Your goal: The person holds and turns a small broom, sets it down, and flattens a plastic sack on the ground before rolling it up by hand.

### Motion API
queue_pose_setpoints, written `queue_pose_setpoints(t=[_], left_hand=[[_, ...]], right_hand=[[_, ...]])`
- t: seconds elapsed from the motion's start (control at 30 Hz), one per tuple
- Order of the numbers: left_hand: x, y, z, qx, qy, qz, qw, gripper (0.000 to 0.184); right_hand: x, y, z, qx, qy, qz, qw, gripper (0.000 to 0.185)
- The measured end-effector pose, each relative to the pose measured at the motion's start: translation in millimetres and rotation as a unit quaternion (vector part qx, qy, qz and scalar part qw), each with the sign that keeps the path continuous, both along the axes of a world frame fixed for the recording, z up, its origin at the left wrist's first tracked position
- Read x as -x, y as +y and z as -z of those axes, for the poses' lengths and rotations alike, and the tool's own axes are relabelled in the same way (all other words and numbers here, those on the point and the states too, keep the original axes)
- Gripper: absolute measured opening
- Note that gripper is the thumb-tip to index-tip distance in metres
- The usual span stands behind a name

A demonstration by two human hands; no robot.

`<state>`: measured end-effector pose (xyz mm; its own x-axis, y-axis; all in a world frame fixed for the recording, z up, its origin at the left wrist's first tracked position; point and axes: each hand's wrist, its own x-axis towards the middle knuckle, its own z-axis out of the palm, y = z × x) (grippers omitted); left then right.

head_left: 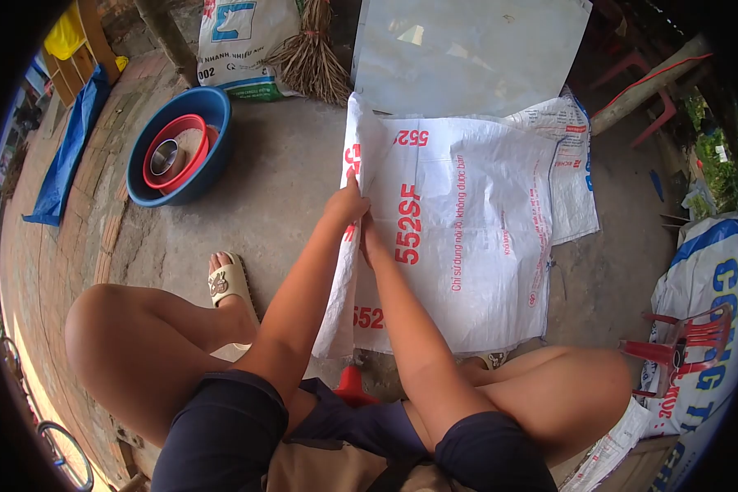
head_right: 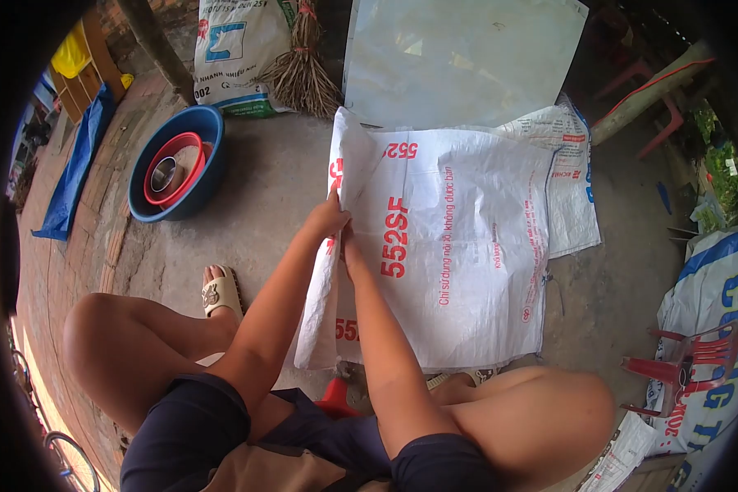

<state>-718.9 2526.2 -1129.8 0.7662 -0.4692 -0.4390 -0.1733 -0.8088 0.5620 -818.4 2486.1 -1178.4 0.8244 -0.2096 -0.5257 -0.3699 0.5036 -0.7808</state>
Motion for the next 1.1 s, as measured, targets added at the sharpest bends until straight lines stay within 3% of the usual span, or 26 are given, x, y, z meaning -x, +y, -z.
queue_pose_setpoints(t=[0.07,0.1,0.17,0.2,0.23,0.27,0.3,0.37,0.4,0.43,0.5,0.53,0.6,0.67,0.73,0.8,0.93,1.0,1.03,1.1], left_hand=[[29.1,-18.1,8.6,0.059,-0.01,0.015,0.998,0.084],[35.5,-24.0,27.7,0.091,0.005,0.048,0.995,0.083],[49.8,-32.1,47.4,0.076,0.067,0.079,0.992,0.075],[54.9,-31.3,54.0,0.076,0.068,0.079,0.992,0.075],[59.8,-30.2,59.5,0.041,0.028,0.155,0.987,0.067],[62.2,-30.2,64.2,0.006,-0.013,0.231,0.973,0.059],[60.7,-27.9,69.9,0.006,-0.012,0.231,0.973,0.059],[55.8,-19.2,81.0,0.129,0.02,0.097,0.987,0.042],[57.2,-18.1,77.8,0.161,-0.06,-0.043,0.984,0.029],[52.0,-14.5,71.3,0.118,-0.101,-0.088,0.984,0.034],[56.0,-7.5,61.9,0.071,-0.239,-0.173,0.953,0.044],[54.7,-4.7,65.9,0.072,-0.237,-0.173,0.953,0.044],[49.6,1.0,74.4,0.063,-0.083,-0.225,0.969,0.052],[50.1,4.7,80.6,0.083,-0.067,-0.233,0.967,0.052],[47.6,8.1,79.1,0.104,-0.05,-0.24,0.964,0.053],[39.1,10.5,77.8,0.025,0.008,-0.186,0.982,0.058],[24.9,22.8,78.4,0.007,-0.016,-0.217,0.976,0.054],[14.8,33.5,74.2,0.078,0.104,-0.219,0.967,0.046],[14.9,34.5,71.4,0.078,0.103,-0.219,0.967,0.046],[14.6,37.8,61.5,0.092,-0.022,-0.289,0.952,0.038]], right_hand=[[8.9,-23.4,7.0,-0.122,-0.024,0.134,0.983,0.065],[11.6,-38.1,23.6,-0.123,-0.023,0.134,0.983,0.065],[15.8,-63.8,65.4,-0.074,-0.054,0.325,0.941,0.042],[19.6,-65.9,55.1,-0.074,-0.053,0.325,0.941,0.042],[25.0,-65.5,34.3,0.156,0.059,0.345,0.923,0.034],[29.4,-64.8,22.0,0.376,0.168,0.342,0.844,0.026],[32.9,-65.0,25.8,0.377,0.169,0.342,0.844,0.026],[40.0,-62.3,33.5,0.611,0.03,0.225,0.758,0.023],[41.0,-57.5,38.3,0.624,-0.004,0.187,0.759,0.024],[43.4,-51.9,43.4,0.624,-0.003,0.186,0.759,0.024],[52.0,-40.4,50.5,0.67,0.013,0.075,0.739,0.027],[58.4,-36.0,52.2,0.653,0.026,0.042,0.756,0.033],[64.4,-29.0,55.5,0.658,0.033,0.032,0.751,0.035],[63.5,-28.0,58.1,0.663,0.038,0.025,0.747,0.038],[56.8,-31.0,56.1,0.605,0.014,0.014,0.796,0.04],[48.2,-32.8,54.3,0.572,0.001,-0.017,0.82,0.041],[33.8,-21.7,53.2,0.492,-0.032,-0.063,0.868,0.046],[28.4,-15.3,52.0,0.457,-0.049,-0.064,0.886,0.047],[25.7,-12.5,51.0,0.396,-0.06,-0.071,0.914,0.048],[20.0,-7.5,48.5,0.269,-0.083,-0.083,0.956,0.051]])
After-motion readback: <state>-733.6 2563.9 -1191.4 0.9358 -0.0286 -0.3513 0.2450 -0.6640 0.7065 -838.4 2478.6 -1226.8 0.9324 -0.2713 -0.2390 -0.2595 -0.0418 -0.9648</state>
